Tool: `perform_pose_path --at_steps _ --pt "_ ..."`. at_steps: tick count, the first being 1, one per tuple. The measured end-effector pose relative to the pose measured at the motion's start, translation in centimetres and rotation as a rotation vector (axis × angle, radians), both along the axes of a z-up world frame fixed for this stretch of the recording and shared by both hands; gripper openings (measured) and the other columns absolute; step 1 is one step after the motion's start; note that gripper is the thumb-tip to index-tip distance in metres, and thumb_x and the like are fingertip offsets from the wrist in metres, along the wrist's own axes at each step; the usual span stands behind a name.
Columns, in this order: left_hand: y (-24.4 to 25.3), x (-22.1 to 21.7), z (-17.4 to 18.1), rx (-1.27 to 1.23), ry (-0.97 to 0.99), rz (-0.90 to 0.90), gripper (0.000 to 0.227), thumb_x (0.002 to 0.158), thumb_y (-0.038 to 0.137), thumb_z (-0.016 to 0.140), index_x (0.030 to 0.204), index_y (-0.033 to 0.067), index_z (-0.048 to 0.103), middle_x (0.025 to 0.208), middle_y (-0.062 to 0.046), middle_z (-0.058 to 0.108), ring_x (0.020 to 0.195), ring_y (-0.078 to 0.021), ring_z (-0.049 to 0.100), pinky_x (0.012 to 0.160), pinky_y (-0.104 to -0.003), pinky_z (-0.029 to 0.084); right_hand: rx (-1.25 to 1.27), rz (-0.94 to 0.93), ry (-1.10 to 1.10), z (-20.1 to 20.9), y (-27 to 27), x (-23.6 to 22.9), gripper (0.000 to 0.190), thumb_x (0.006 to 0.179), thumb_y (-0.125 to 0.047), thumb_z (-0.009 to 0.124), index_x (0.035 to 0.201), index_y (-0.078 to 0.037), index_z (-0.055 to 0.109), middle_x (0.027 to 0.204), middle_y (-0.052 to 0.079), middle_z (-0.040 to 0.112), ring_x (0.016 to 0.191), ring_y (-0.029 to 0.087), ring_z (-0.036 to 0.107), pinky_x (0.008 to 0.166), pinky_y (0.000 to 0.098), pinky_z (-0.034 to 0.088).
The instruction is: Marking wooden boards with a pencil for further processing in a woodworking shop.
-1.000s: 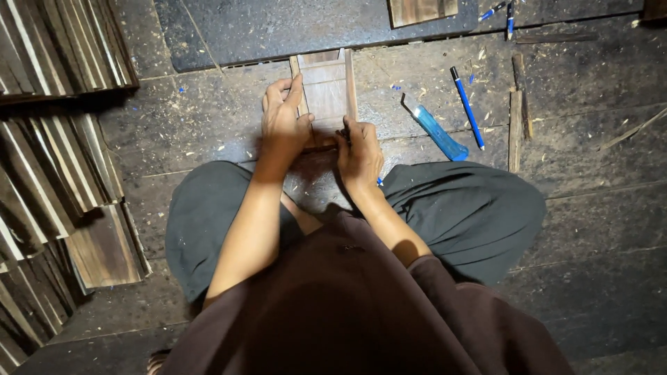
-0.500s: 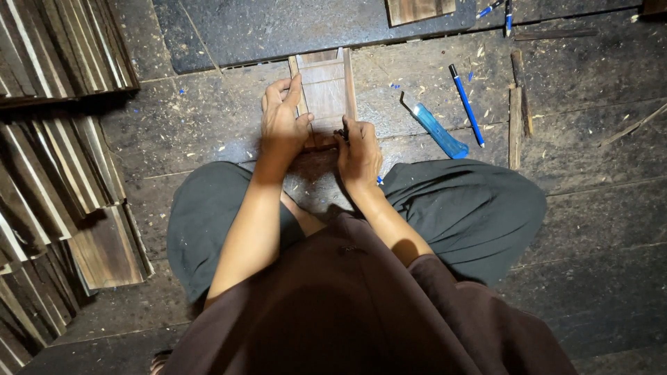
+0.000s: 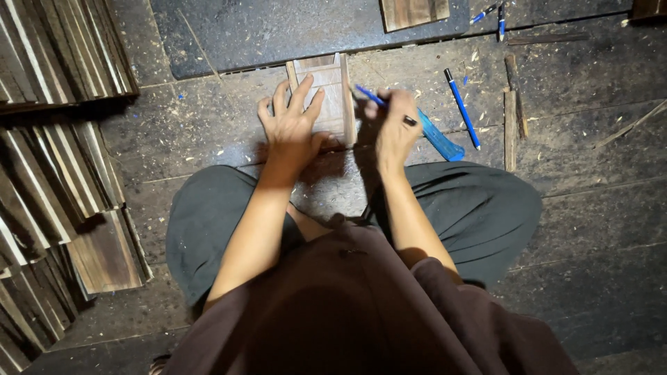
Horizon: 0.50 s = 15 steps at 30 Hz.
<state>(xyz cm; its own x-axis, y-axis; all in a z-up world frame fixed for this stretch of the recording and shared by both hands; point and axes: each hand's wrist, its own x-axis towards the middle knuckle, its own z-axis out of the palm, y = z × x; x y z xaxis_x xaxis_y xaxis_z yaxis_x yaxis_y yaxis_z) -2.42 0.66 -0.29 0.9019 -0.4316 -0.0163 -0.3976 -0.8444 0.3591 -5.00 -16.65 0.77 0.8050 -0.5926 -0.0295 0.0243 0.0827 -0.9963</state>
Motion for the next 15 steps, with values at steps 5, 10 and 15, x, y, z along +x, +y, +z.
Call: perform_pose_path --at_steps 5,10,15 --pt "-0.4 0.0 0.3 0.011 -0.01 0.046 0.081 0.069 0.042 0.092 0.14 0.0184 0.064 0.158 -0.001 0.041 0.14 -0.0388 0.031 0.103 -0.064 0.018 -0.292 -0.002 -0.061 -3.0 0.7 1.6 0.007 0.091 -0.006 0.079 0.098 -0.005 0.079 0.097 0.014 0.076 0.095 0.021 0.072 0.088 0.0355 0.055" --pt "-0.3 -0.2 -1.7 -0.014 -0.097 0.08 0.079 0.064 0.031 0.094 0.137 0.0197 0.067 0.156 0.0 0.045 0.138 -0.0372 0.039 0.103 -0.065 0.02 -0.409 0.111 -0.046 -2.9 -0.4 3.5 0.008 0.089 -0.004 0.076 0.097 -0.002 0.078 0.09 0.013 0.077 0.077 0.016 0.064 0.07 0.029 0.048" --pt "-0.5 0.0 -2.8 0.009 -0.139 0.07 0.085 0.057 0.039 0.099 0.134 0.018 0.068 0.155 -0.002 0.046 0.134 -0.0392 0.038 0.097 -0.068 0.021 -0.47 0.103 -0.009 -2.0 -1.1 3.1 0.009 0.082 -0.004 0.083 0.079 -0.007 0.076 0.079 0.013 0.076 0.081 0.021 0.074 0.074 0.0332 0.055"
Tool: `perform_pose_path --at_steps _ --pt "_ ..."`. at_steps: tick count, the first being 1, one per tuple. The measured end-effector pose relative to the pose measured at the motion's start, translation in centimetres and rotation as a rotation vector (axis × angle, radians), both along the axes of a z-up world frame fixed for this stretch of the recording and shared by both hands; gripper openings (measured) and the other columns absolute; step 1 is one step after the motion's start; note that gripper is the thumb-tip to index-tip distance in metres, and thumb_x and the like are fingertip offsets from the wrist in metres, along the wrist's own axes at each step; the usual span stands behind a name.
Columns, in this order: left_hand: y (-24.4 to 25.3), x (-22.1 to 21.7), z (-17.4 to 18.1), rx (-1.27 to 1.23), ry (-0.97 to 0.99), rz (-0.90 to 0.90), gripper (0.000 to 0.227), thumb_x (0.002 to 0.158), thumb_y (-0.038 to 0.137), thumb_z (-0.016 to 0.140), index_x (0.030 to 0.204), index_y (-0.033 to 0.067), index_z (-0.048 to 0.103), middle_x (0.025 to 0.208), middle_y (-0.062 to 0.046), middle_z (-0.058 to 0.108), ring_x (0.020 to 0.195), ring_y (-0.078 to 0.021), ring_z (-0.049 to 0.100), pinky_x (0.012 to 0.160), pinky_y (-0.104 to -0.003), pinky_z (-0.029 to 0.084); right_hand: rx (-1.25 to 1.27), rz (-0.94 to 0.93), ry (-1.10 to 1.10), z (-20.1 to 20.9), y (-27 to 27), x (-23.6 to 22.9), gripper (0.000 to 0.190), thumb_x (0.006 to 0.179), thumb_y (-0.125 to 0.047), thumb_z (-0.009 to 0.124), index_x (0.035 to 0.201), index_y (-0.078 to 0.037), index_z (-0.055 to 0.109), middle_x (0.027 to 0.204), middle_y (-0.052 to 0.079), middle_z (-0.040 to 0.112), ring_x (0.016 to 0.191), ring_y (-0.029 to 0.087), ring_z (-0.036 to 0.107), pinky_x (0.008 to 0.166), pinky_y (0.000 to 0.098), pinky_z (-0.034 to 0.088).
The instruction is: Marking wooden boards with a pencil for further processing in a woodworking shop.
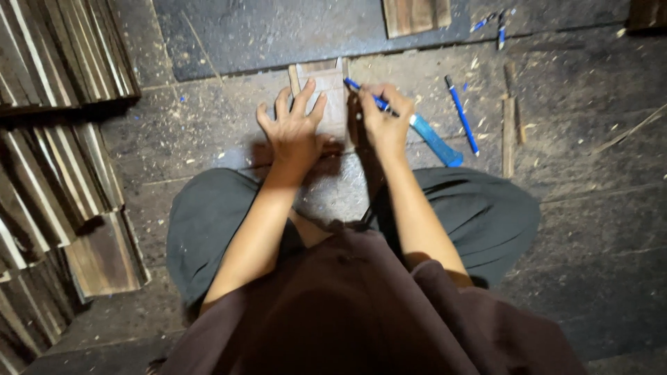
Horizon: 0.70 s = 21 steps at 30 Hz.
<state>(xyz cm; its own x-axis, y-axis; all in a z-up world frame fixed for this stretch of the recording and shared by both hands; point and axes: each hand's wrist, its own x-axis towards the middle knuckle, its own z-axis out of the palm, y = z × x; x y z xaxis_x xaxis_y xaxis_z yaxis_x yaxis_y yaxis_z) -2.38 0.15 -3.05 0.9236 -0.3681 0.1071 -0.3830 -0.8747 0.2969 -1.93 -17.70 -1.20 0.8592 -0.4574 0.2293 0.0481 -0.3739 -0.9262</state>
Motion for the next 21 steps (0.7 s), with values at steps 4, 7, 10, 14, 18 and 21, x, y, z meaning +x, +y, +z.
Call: perform_pose_path --at_steps 4,7,10,14,18,21 --pt "0.1 -0.2 0.5 0.009 -0.049 0.006 0.088 0.05 0.04 0.1 0.13 0.0189 0.069 0.151 -0.002 0.05 0.13 -0.038 0.042 0.096 -0.068 0.023 0.003 -0.044 -0.01 -0.8 0.9 1.5 0.009 0.081 -0.003 0.081 0.076 -0.006 0.073 0.075 0.014 0.075 0.075 0.023 0.075 0.072 0.0328 0.055" --pt "0.2 -0.5 1.2 0.005 -0.001 0.007 0.087 0.052 0.04 0.099 0.131 0.018 0.07 0.151 -0.002 0.05 0.131 -0.0378 0.041 0.097 -0.068 0.022 -0.016 -0.05 -0.017 -0.8 0.3 1.8 0.015 0.079 -0.003 0.082 0.071 -0.009 0.071 0.069 0.009 0.073 0.071 0.016 0.069 0.068 0.0288 0.053" --pt "-0.1 -0.1 1.8 0.0 0.058 0.021 0.083 0.057 0.039 0.098 0.133 0.0177 0.069 0.153 -0.001 0.048 0.133 -0.0372 0.038 0.099 -0.07 0.019 0.016 -0.015 0.065 0.4 -0.2 0.4 0.016 0.08 -0.003 0.082 0.069 -0.008 0.07 0.069 0.008 0.074 0.071 0.01 0.066 0.068 0.026 0.052" --pt "-0.1 -0.3 1.6 0.015 0.119 0.031 0.08 0.063 0.037 0.096 0.135 0.0185 0.067 0.155 -0.001 0.046 0.135 -0.0367 0.036 0.101 -0.07 0.017 -0.017 -0.137 0.099 -0.3 0.3 1.4 0.02 0.076 -0.006 0.084 0.064 -0.011 0.069 0.065 0.009 0.072 0.067 0.011 0.063 0.063 0.0237 0.049" --pt "-0.3 -0.2 1.4 0.028 0.155 0.041 0.077 0.066 0.036 0.095 0.136 0.0205 0.067 0.156 0.001 0.044 0.137 -0.0354 0.034 0.103 -0.071 0.015 0.003 -0.082 0.046 -0.3 0.0 1.4 0.012 0.075 -0.002 0.083 0.069 -0.008 0.074 0.064 0.01 0.073 0.063 0.012 0.065 0.065 0.024 0.051" --pt "-0.2 0.3 1.2 0.029 0.101 0.051 0.082 0.061 0.039 0.096 0.135 0.0203 0.067 0.155 -0.001 0.045 0.135 -0.0374 0.037 0.101 -0.072 0.019 -0.133 -0.153 0.212 -1.5 -0.1 -1.7 0.025 0.075 -0.019 0.091 0.07 -0.005 0.071 0.069 0.018 0.07 0.079 0.029 0.072 0.082 0.0327 0.053"
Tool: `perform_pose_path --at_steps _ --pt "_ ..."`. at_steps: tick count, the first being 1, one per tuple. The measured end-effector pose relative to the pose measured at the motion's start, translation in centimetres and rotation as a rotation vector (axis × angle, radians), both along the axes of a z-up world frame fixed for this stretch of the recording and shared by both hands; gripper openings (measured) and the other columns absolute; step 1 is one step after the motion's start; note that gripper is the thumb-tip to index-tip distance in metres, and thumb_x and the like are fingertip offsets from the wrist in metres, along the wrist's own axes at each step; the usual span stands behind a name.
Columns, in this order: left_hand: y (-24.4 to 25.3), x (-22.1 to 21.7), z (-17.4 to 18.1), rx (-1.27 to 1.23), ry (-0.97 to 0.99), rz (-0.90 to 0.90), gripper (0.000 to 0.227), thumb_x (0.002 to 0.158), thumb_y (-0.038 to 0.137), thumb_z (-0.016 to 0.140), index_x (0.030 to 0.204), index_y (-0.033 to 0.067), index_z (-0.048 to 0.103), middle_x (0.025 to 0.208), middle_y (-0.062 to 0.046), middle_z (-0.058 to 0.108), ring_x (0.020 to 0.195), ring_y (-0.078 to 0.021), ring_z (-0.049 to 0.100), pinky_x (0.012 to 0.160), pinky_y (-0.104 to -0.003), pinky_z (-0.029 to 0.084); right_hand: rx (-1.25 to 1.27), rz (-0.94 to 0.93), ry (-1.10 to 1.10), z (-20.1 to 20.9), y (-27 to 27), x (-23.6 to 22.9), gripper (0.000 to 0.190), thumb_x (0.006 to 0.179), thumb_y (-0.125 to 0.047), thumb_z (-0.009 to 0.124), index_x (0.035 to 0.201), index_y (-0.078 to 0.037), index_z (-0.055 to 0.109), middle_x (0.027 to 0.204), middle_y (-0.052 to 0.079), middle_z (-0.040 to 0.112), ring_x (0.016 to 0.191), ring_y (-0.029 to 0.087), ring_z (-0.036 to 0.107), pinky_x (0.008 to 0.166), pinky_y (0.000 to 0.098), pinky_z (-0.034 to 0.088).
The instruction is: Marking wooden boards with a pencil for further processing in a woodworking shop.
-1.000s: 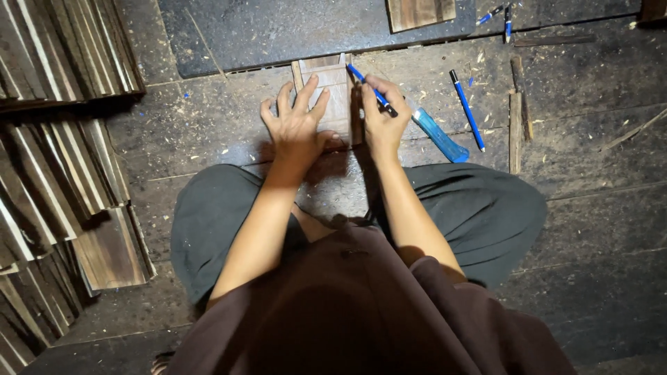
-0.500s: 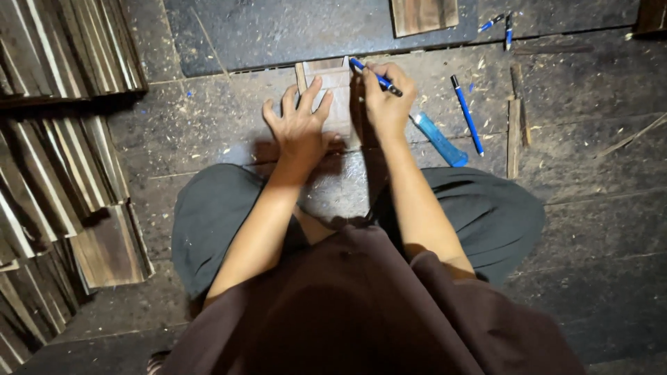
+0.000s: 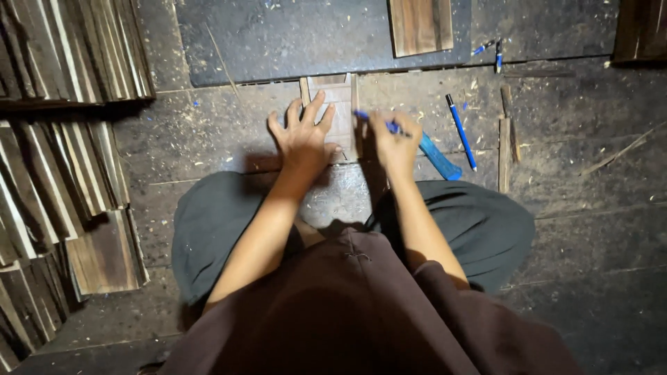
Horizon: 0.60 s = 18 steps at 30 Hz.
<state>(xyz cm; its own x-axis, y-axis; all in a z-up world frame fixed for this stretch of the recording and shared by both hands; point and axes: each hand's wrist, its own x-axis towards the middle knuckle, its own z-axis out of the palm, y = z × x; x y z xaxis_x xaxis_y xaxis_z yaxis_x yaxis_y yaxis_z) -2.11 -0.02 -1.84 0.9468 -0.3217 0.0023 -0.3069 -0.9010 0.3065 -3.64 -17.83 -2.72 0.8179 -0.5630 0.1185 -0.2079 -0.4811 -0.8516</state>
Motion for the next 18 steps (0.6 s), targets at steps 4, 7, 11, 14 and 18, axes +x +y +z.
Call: perform_pose_path --at_steps 4,7,11,14,18 --pt "-0.2 -0.1 0.2 0.035 0.111 -0.007 0.08 0.069 0.04 0.092 0.141 0.0232 0.062 0.16 0.002 0.038 0.139 -0.0349 0.031 0.103 -0.071 0.016 0.125 -0.006 0.005 0.6 0.3 0.1 0.017 0.076 -0.006 0.085 0.066 -0.012 0.072 0.06 0.005 0.068 0.062 0.005 0.055 0.059 0.0198 0.045" --pt "-0.2 0.0 0.8 0.086 0.235 -0.001 0.078 0.076 0.043 0.087 0.146 0.0272 0.057 0.164 0.006 0.032 0.143 -0.0316 0.025 0.107 -0.07 0.012 0.093 -0.004 -0.061 0.6 0.4 1.7 0.018 0.076 -0.008 0.084 0.064 -0.012 0.071 0.06 0.006 0.069 0.065 0.006 0.056 0.064 0.0213 0.045" --pt "-0.1 -0.3 -0.3 0.058 0.191 -0.002 0.08 0.074 0.05 0.085 0.145 0.0255 0.058 0.163 0.003 0.035 0.143 -0.0342 0.027 0.106 -0.071 0.012 0.182 -0.11 0.286 -0.1 0.3 -3.4 0.052 0.077 -0.03 0.089 0.109 0.008 0.074 0.117 0.032 0.07 0.123 0.043 0.062 0.108 0.0473 0.045" --pt "-0.2 0.0 1.0 0.027 0.181 -0.004 0.078 0.074 0.041 0.088 0.144 0.0233 0.059 0.162 0.002 0.036 0.14 -0.0345 0.029 0.106 -0.07 0.013 0.296 0.006 0.239 5.1 1.5 -6.3 0.008 0.081 -0.01 0.083 0.076 -0.012 0.077 0.061 0.001 0.067 0.06 0.003 0.052 0.055 0.018 0.042" --pt "0.0 0.0 -0.2 0.053 0.196 -0.013 0.078 0.077 0.043 0.086 0.146 0.0237 0.057 0.163 0.003 0.032 0.142 -0.0339 0.026 0.106 -0.07 0.011 0.27 -0.052 0.058 3.8 2.1 -2.8 0.021 0.081 -0.005 0.083 0.065 -0.013 0.072 0.056 0.001 0.064 0.06 0.004 0.052 0.056 0.0185 0.041"
